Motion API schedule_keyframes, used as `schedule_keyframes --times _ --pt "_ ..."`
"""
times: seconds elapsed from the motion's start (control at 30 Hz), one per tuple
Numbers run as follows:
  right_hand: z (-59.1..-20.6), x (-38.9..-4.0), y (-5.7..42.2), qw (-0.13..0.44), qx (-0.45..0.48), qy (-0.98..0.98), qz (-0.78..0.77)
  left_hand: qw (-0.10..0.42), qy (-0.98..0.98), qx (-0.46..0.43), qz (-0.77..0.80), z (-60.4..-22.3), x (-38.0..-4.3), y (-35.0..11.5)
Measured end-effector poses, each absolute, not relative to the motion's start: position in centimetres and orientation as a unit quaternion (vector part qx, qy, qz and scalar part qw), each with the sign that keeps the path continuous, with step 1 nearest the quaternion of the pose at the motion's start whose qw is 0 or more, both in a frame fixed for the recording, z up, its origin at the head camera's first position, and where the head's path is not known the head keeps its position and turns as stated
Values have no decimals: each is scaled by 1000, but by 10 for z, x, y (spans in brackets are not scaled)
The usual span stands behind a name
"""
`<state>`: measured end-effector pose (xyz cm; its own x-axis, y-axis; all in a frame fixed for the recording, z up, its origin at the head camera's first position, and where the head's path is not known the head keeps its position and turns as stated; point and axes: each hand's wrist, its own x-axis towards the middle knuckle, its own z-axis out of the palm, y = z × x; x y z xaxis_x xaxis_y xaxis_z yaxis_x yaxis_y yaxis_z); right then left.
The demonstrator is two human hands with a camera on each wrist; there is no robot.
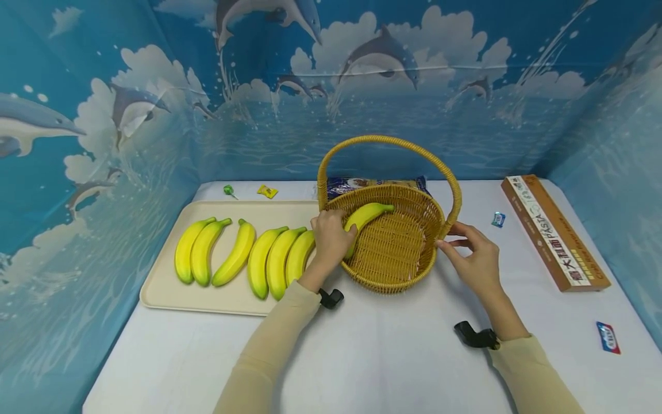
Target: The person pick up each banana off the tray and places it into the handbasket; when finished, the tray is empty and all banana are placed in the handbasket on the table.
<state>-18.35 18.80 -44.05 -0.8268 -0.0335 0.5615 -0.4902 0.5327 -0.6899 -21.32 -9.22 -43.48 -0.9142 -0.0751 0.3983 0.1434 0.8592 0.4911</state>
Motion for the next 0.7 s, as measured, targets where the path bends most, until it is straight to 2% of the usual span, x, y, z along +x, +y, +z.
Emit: schedule_keyframes --times 0.13,0.3,0.47,0.7 --pt "-441 -183 188 247 156 -838 462 189 -914 -44 -357 -431 -206 -99" --pt "-441 -183 188 241 157 -835 470 179 -872 -74 -450 -417 -181 -125" --pt "-442 -184 189 241 158 -829 479 234 -853 -44 -465 -410 -161 -176" --pt "-444 -185 186 252 151 -828 477 303 -838 87 -445 -411 -137 -275"
